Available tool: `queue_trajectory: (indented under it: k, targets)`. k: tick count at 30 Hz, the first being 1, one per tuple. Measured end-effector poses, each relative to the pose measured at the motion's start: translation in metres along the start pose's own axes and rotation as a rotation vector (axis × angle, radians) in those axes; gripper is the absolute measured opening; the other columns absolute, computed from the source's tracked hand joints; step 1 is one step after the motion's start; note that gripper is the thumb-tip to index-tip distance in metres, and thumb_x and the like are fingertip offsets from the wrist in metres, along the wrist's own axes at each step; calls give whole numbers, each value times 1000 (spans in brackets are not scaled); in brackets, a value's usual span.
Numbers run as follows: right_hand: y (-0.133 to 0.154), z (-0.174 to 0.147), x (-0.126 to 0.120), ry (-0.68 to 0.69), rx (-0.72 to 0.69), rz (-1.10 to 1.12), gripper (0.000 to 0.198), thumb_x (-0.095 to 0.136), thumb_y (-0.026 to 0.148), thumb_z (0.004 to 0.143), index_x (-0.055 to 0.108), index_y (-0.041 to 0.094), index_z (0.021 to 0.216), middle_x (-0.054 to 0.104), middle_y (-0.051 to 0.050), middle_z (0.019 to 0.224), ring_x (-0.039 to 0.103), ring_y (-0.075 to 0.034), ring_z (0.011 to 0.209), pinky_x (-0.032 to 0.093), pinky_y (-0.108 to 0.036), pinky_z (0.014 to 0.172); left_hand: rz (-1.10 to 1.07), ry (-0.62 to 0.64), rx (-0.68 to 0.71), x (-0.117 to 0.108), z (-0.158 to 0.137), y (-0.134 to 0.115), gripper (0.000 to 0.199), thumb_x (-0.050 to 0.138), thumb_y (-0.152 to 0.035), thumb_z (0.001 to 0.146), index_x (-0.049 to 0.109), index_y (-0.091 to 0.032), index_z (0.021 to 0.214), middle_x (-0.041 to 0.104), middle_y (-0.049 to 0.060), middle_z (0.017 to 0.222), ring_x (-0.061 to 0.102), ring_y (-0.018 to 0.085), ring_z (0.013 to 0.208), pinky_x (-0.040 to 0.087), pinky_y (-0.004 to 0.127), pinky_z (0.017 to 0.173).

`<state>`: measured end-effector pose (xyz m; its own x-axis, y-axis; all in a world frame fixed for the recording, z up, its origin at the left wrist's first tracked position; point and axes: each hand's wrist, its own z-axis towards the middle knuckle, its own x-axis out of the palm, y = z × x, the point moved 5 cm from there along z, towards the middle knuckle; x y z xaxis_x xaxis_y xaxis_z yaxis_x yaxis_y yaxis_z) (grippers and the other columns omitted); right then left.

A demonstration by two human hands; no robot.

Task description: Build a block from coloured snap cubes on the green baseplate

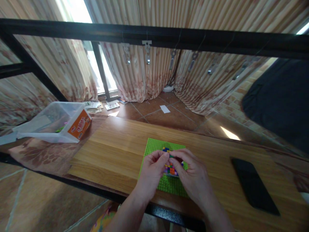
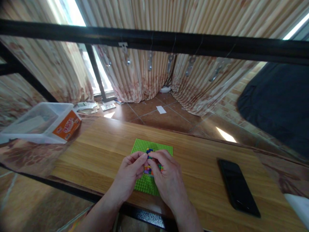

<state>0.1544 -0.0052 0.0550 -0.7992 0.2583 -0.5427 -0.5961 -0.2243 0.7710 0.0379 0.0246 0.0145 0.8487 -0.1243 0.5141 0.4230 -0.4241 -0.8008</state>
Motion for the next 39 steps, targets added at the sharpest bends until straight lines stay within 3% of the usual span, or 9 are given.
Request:
queue_trajectory:
  k: [8, 15, 20, 24, 34, 39]
  targets:
    - [-11, -1, 2, 2, 39, 146, 9, 62, 28, 89, 71, 26, 89, 68, -1, 92, 64, -15, 89, 49, -27, 77, -48, 8, -74, 0, -2, 1, 38, 80, -44, 65, 57, -14, 65, 41, -8, 49, 26, 1, 42, 15, 17, 41]
    - [-27, -1, 3, -49, 226, 391, 10, 66, 32, 83, 74, 26, 86, 70, 1, 80, 64, -14, 73, 51, -26, 67, -213, 78, -156, 0, -5, 0, 33, 83, -33, 63, 57, -12, 67, 47, -5, 58, 23, -1, 43, 10, 15, 39]
    - [-37, 1, -31, -188, 236, 200, 17, 62, 34, 84, 75, 24, 89, 71, -2, 80, 65, -17, 73, 53, -30, 68, -205, -32, -136, -11, -3, -3, 31, 83, -30, 63, 59, -11, 71, 51, -4, 62, 29, -1, 45, 14, 13, 39]
    - [-49, 1, -52, -191, 184, 29, 20, 62, 38, 85, 74, 24, 91, 73, -5, 92, 66, -20, 86, 53, -35, 77, -201, -77, -118, -16, -2, -5, 32, 83, -30, 62, 59, -12, 72, 54, -3, 64, 32, -1, 46, 16, 12, 40]
    - [-45, 3, -25, 65, 116, -277, 19, 55, 31, 89, 71, 22, 83, 65, -5, 93, 63, -20, 84, 49, -35, 76, -176, -65, -131, -15, 0, -1, 32, 82, -32, 63, 60, -12, 74, 53, -4, 63, 32, -1, 44, 14, 14, 38]
    - [-43, 5, -19, 30, 107, -382, 19, 54, 29, 88, 69, 21, 78, 65, -6, 90, 63, -21, 82, 48, -37, 76, -148, -64, -130, -15, -2, -3, 29, 81, -31, 64, 60, -12, 74, 53, -4, 62, 32, -1, 43, 14, 14, 38]
